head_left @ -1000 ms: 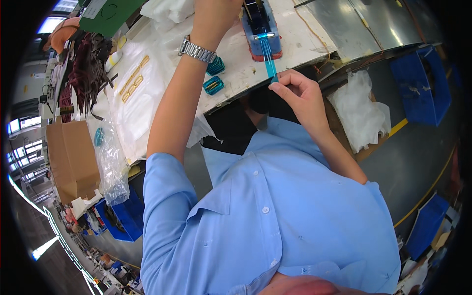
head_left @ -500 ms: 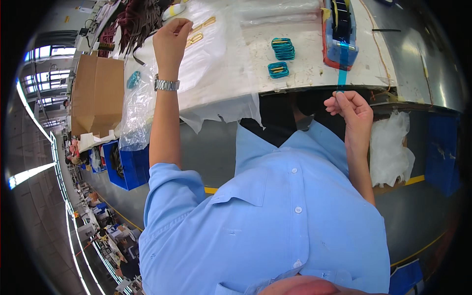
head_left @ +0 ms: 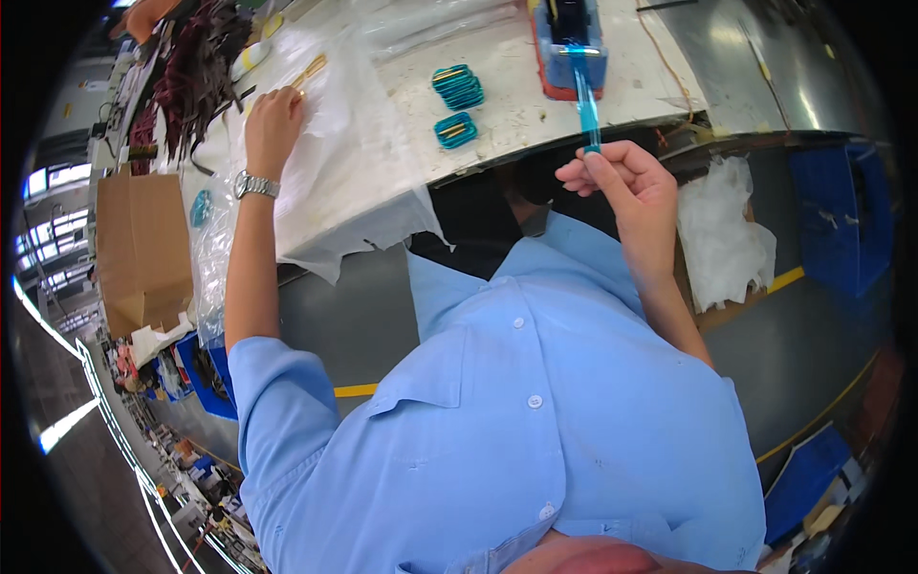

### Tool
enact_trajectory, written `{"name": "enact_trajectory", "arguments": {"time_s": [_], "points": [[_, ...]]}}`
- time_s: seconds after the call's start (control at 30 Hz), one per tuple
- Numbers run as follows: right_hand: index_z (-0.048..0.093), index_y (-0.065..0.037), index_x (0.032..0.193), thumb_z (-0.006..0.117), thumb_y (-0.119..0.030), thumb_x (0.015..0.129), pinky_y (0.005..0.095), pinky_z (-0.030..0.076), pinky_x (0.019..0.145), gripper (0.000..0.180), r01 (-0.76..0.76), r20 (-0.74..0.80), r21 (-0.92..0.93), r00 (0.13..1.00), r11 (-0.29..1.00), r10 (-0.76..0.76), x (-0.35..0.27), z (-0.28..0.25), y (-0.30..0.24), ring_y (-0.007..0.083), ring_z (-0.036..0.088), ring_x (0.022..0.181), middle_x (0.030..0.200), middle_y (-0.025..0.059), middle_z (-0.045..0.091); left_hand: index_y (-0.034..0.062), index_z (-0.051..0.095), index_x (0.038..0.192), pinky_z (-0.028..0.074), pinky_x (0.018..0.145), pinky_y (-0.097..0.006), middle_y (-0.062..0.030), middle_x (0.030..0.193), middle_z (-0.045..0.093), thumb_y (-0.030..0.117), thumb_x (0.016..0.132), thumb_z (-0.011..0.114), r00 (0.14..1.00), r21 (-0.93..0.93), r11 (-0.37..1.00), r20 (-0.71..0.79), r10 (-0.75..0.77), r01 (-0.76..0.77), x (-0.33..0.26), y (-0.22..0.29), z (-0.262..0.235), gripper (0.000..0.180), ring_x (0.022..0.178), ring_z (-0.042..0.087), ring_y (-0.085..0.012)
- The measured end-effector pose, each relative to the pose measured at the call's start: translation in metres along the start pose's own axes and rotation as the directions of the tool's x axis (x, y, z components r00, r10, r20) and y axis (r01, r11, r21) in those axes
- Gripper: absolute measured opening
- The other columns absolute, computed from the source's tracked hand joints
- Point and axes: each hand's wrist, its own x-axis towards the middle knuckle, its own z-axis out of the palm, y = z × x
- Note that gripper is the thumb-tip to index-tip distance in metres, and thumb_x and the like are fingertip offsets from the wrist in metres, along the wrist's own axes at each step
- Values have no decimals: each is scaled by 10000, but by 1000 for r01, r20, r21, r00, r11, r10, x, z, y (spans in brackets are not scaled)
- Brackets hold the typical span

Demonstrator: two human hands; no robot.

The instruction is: Manually attaching small buckles to tape and then packaging them into protective foam and bags.

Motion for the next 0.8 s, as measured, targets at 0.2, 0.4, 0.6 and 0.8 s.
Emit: {"name": "enact_trajectory", "arguments": {"time_s": [0.2, 0.4, 0.6, 0.8], "points": [[691, 43, 1165, 629, -134, 1110, 291, 595, 903, 196, 10, 89, 1, 996, 1000, -11, 3, -6, 9, 156, 761, 965, 1108, 170, 809, 1, 793, 1135, 529, 712, -272, -27, 913, 781, 164, 1004, 767, 928, -680, 660, 82, -365, 320, 11, 34, -45, 210, 804, 685, -97], [670, 59, 1128, 599, -53, 1105, 293, 597, 919, 135, 5, 78, 12, 997, 1000, -6, 1, -6, 2, 142, 749, 992, 1110, 155, 805, -24, 753, 1122, 513, 639, -229, -35, 878, 730, 143, 1038, 742, 889, -878, -173, 457, -31, 446, -2, 229, -109, 187, 723, 657, -89], [674, 83, 1216, 597, -46, 1095, 294, 596, 941, 192, -3, 77, 37, 997, 999, 0, -4, -7, 3, 151, 760, 1025, 1101, 146, 809, -58, 743, 1080, 525, 575, -225, -64, 862, 746, 168, 1047, 741, 852, -811, -262, 497, 164, 524, 0, 311, -103, 228, 694, 675, -92], [686, 79, 1224, 614, -42, 1080, 288, 608, 923, 201, 1, 41, 30, 999, 1000, -2, -6, -4, 3, 155, 782, 1019, 1080, 126, 818, -35, 751, 1066, 511, 543, -225, -45, 850, 728, 170, 1054, 731, 839, -814, -208, 517, 166, 543, 7, 320, -94, 207, 673, 668, -89]]}}
